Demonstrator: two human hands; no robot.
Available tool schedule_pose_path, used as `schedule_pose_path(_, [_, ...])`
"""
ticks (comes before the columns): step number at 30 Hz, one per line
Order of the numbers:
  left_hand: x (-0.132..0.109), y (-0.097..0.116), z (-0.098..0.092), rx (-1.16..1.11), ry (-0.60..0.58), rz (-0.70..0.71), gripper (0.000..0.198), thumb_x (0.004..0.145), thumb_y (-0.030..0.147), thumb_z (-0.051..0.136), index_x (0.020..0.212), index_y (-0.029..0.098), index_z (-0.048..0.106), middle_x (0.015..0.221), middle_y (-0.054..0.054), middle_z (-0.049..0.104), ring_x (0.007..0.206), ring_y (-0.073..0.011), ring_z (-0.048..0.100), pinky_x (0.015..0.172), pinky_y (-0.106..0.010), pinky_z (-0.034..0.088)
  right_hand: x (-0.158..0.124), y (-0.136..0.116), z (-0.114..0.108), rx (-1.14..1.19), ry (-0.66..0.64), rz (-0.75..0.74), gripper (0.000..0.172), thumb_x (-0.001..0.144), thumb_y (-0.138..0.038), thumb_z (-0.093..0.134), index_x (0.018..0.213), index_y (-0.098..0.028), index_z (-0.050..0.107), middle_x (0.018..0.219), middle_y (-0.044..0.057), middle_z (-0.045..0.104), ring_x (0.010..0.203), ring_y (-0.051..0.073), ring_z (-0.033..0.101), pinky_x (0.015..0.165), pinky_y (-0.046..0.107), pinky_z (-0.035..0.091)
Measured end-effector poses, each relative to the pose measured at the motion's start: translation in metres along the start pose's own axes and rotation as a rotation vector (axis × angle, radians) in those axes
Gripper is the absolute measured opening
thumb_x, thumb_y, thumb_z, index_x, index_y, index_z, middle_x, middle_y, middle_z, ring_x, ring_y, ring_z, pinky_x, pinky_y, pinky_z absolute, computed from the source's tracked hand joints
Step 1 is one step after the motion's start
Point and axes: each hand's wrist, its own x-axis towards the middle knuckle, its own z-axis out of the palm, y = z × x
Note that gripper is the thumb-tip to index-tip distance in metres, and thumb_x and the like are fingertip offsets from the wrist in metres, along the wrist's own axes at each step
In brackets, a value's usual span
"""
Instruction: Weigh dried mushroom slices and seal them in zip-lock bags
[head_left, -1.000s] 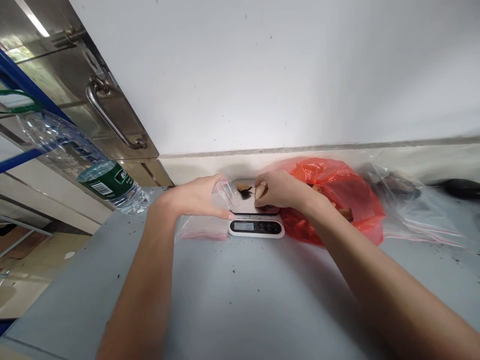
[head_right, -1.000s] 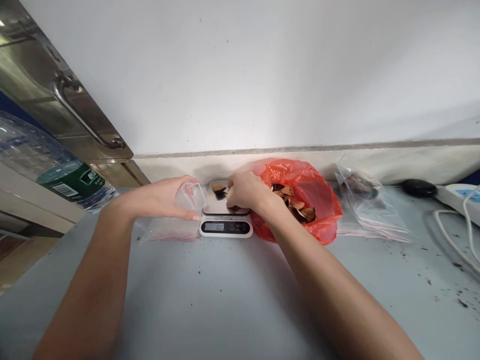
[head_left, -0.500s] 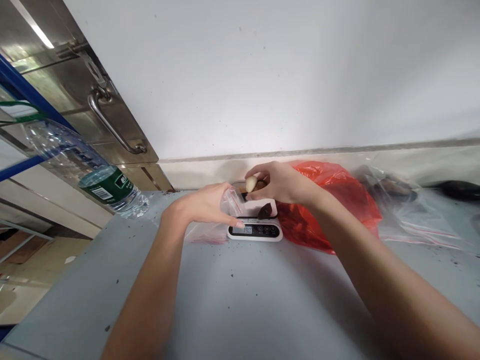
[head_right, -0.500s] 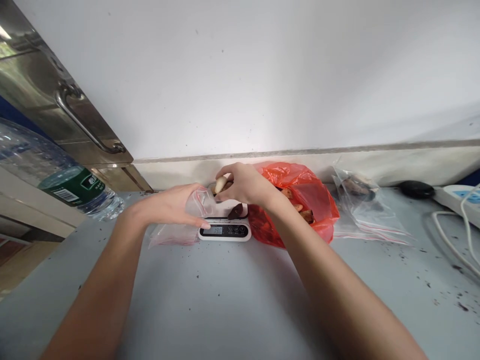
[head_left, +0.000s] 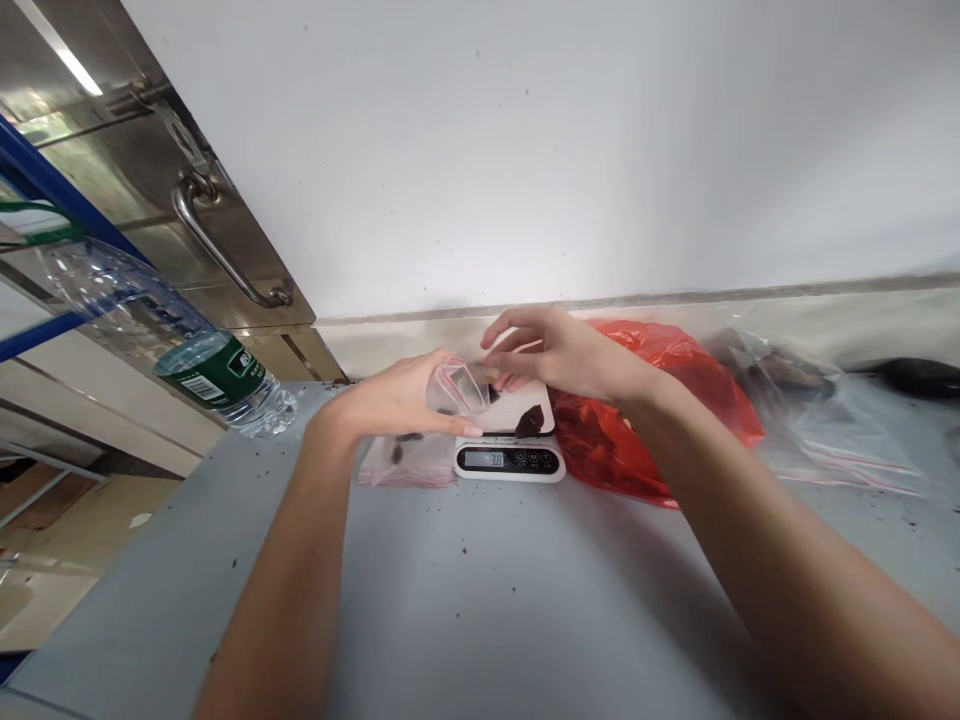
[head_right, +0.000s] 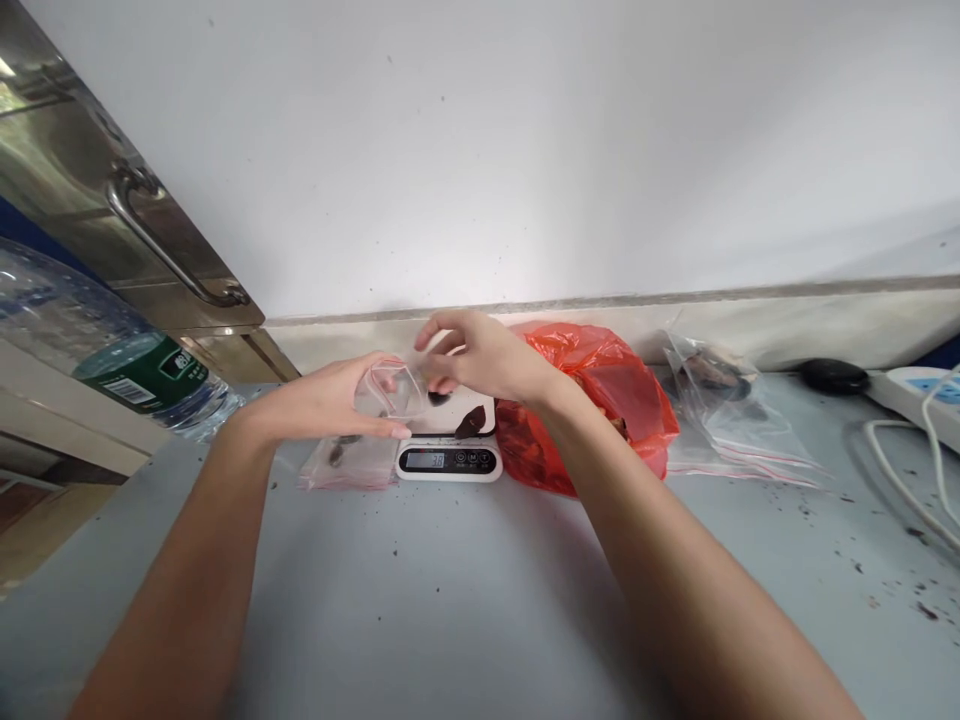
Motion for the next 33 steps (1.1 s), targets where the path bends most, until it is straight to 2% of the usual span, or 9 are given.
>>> schedule_pose_path(4, [-0.004,-0.006,-0.005,0.026,-0.019,-0.066,0.07,0.073,0.067,0.075,0.13,0.03,0.057,0.146,-0.009,0.063,0.128,-0.037,0.063,0.092,-0.04,0.056,0.0,0.01,-0.004,-0.424,-0.217,0.056,0.033,0.066,-0.01,0.08,0.095,-0.025,0.076,0.1,0.004,0.078,0.085,0.023,0.073,0.068,0.03,0.054])
schedule_pose_path(7, [-0.004,-0.008,-0.004,0.053,-0.029,-0.082,0.072,0.072,0.068,0.074,0.131,0.031,0.056,0.144,-0.009,0.064,0.128,-0.0373,0.063,0.093,-0.041,0.055,0.003,0.02,-0.003,-0.525,-0.322,0.074,0.018,0.069,-0.009,0.075,0.079,-0.024,0.073,0.086,0.002,0.075,0.074,0.02,0.069,0.06,0.028,0.048])
schedule_pose_path(11, [0.001,-0.004,0.001,0.086,-0.072,-0.079,0.072,0.072,0.063,0.076,0.132,0.03,0.055,0.143,-0.009,0.064,0.125,-0.0363,0.064,0.094,-0.043,0.054,0.007,0.023,-0.003,-0.455,-0.268,0.053,0.003,0.079,-0.025,0.076,0.079,-0.023,0.073,0.079,0.003,0.074,0.069,0.019,0.066,0.059,0.029,0.047])
schedule_pose_path(16, [0.003,-0.001,0.003,0.073,-0.077,-0.06,0.069,0.072,0.069,0.073,0.122,0.025,0.056,0.13,-0.01,0.069,0.111,-0.0344,0.068,0.083,-0.04,0.054,0.01,0.012,0.006,-0.175,-0.084,-0.122,0.018,0.086,-0.036,0.074,0.096,-0.021,0.078,0.098,0.005,0.081,0.09,0.022,0.073,0.079,0.032,0.055])
schedule_pose_path(19, [-0.001,-0.006,0.0,0.078,-0.046,-0.089,0.065,0.073,0.069,0.071,0.12,0.027,0.056,0.131,-0.009,0.068,0.112,-0.0335,0.068,0.084,-0.039,0.053,0.016,0.01,0.019,-0.319,0.038,-0.099,0.022,0.097,-0.027,0.062,0.109,-0.017,0.078,0.11,0.011,0.08,0.1,0.023,0.073,0.087,0.033,0.054])
schedule_pose_path(21, [-0.003,-0.01,-0.003,0.093,-0.034,-0.112,0.067,0.073,0.069,0.071,0.123,0.027,0.055,0.132,-0.01,0.068,0.114,-0.0344,0.067,0.086,-0.04,0.053,0.021,0.014,0.025,-0.444,-0.001,-0.121,0.026,0.097,-0.016,0.058,0.113,-0.018,0.078,0.122,0.011,0.078,0.11,0.024,0.071,0.092,0.032,0.052])
schedule_pose_path(24, [-0.004,-0.015,-0.003,0.112,-0.034,-0.149,0.072,0.072,0.07,0.071,0.127,0.027,0.053,0.134,-0.011,0.067,0.115,-0.036,0.067,0.085,-0.041,0.054,0.026,0.019,0.029,-0.509,-0.126,-0.141,0.033,0.09,-0.003,0.053,0.098,-0.019,0.081,0.11,0.008,0.081,0.101,0.024,0.073,0.087,0.032,0.052])
schedule_pose_path(26, [-0.003,-0.016,-0.002,0.121,-0.044,-0.177,0.075,0.072,0.07,0.071,0.13,0.027,0.052,0.136,-0.011,0.067,0.114,-0.0366,0.068,0.082,-0.041,0.054,0.027,0.019,0.028,-0.508,-0.105,-0.102,0.037,0.088,0.0,0.051,0.096,-0.018,0.082,0.102,0.008,0.082,0.093,0.024,0.074,0.084,0.033,0.054])
schedule_pose_path(33, [-0.002,-0.006,-0.002,-0.011,0.031,-0.008,0.06,0.077,0.065,0.073,0.122,0.027,0.058,0.131,-0.009,0.071,0.115,-0.0327,0.069,0.089,-0.04,0.055,0.01,0.005,0.016,0.071,0.004,-0.248,0.039,0.092,-0.02,0.067,0.13,-0.019,0.075,0.119,0.011,0.081,0.11,0.026,0.075,0.097,0.04,0.059])
